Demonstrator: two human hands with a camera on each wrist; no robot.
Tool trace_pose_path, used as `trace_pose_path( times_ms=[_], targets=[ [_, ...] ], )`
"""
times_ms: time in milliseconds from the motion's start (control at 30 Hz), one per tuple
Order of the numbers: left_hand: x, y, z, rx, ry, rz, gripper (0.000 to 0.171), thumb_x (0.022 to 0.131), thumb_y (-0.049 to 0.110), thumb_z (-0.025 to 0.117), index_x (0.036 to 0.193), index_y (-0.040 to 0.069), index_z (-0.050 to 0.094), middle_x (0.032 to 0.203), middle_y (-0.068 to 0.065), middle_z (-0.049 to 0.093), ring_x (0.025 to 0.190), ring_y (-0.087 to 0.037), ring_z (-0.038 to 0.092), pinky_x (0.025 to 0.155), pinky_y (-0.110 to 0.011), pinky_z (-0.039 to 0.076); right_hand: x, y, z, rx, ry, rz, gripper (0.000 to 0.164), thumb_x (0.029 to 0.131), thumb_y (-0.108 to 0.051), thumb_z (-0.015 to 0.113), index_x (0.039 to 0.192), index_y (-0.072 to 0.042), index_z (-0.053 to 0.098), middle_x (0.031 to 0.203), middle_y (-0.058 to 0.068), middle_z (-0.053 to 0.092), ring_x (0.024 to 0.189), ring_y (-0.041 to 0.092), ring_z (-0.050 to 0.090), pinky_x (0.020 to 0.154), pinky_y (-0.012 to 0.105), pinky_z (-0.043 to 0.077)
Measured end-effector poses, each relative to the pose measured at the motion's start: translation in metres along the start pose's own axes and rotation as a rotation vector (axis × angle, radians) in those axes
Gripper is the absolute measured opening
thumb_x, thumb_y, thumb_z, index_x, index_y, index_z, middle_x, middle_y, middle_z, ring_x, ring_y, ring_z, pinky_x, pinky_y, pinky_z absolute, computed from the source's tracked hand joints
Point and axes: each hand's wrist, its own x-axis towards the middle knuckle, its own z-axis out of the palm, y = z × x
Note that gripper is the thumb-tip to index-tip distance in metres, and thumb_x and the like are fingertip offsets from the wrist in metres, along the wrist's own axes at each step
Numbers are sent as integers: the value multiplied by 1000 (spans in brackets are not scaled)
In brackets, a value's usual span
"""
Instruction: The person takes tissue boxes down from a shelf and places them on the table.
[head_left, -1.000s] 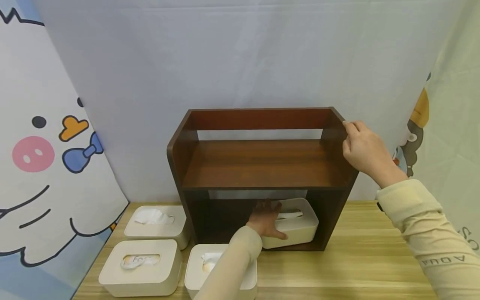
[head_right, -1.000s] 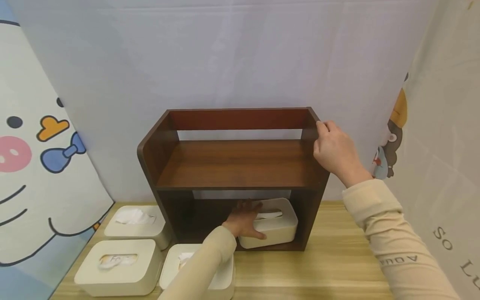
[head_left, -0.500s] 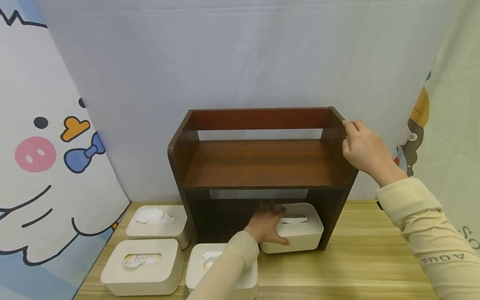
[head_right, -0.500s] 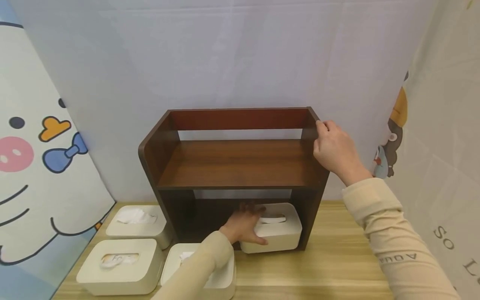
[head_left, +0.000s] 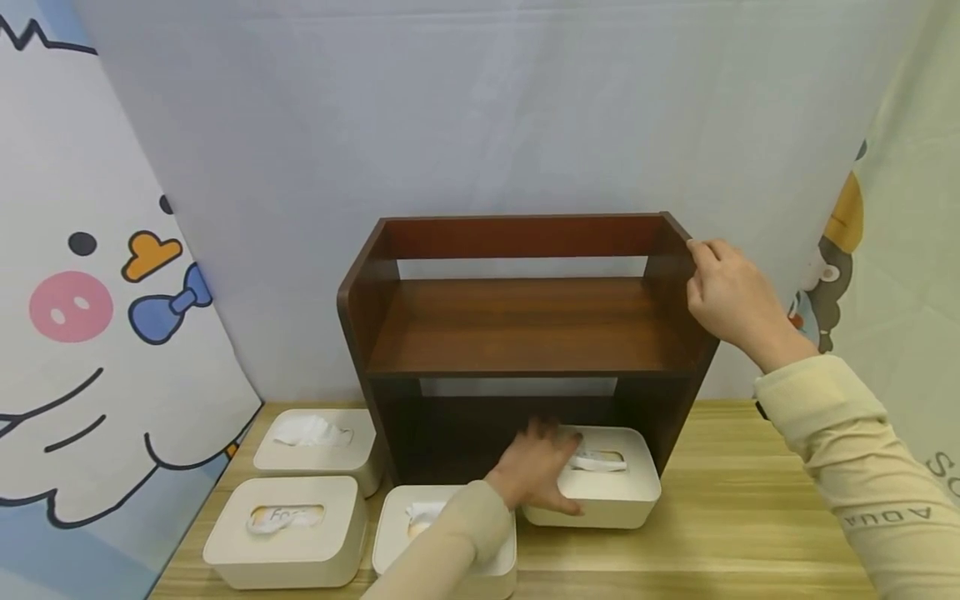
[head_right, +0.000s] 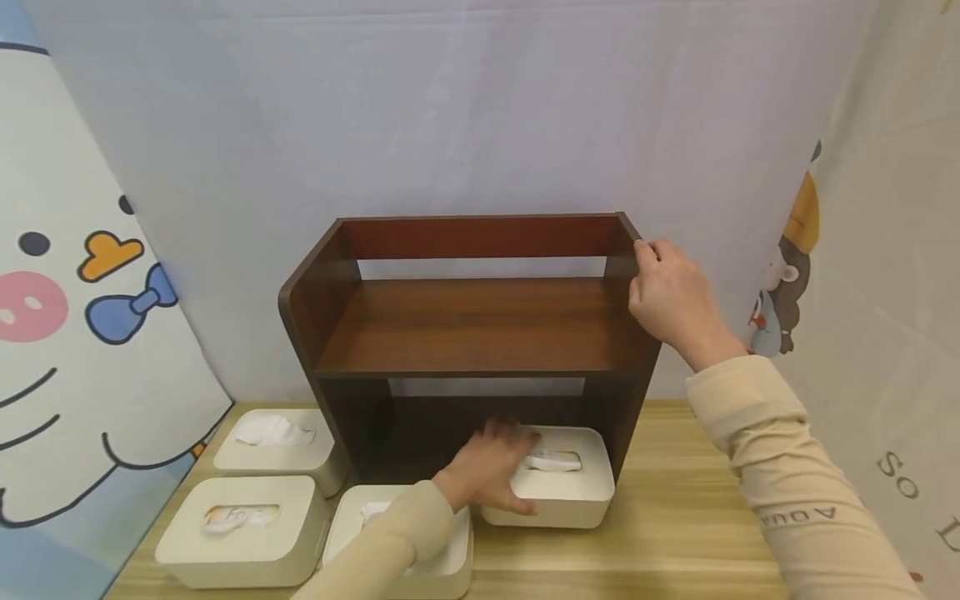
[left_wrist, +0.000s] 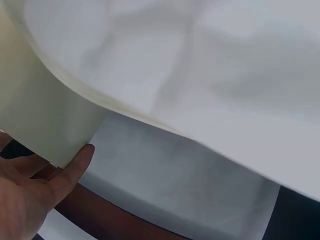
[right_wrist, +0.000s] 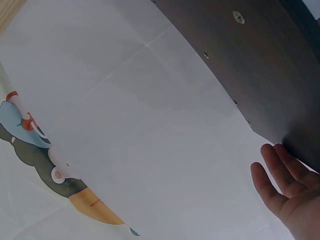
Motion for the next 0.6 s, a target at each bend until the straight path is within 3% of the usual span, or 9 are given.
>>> trace_pose_path(
  times_ms=[133, 600],
  targets=[
    [-7, 6, -2, 36, -23, 12, 98, 60, 83, 52, 139, 28, 34, 136, -12, 43, 117, -35, 46, 81, -40, 50, 0, 0, 0, -2, -2, -1, 44, 88, -5, 36, 128, 15, 39, 119, 33, 45, 107, 47, 45, 87, 57, 40],
    [-27, 34, -5, 20, -87, 57, 96, 63, 85, 45, 140, 30, 30, 139, -12, 41, 120, -33, 46, 84, -37, 49, 0, 0, 1, 6, 1, 5, 44, 89, -5, 35, 129, 14, 39, 119, 32, 45, 106, 48, 45, 87, 58, 39]
  ],
)
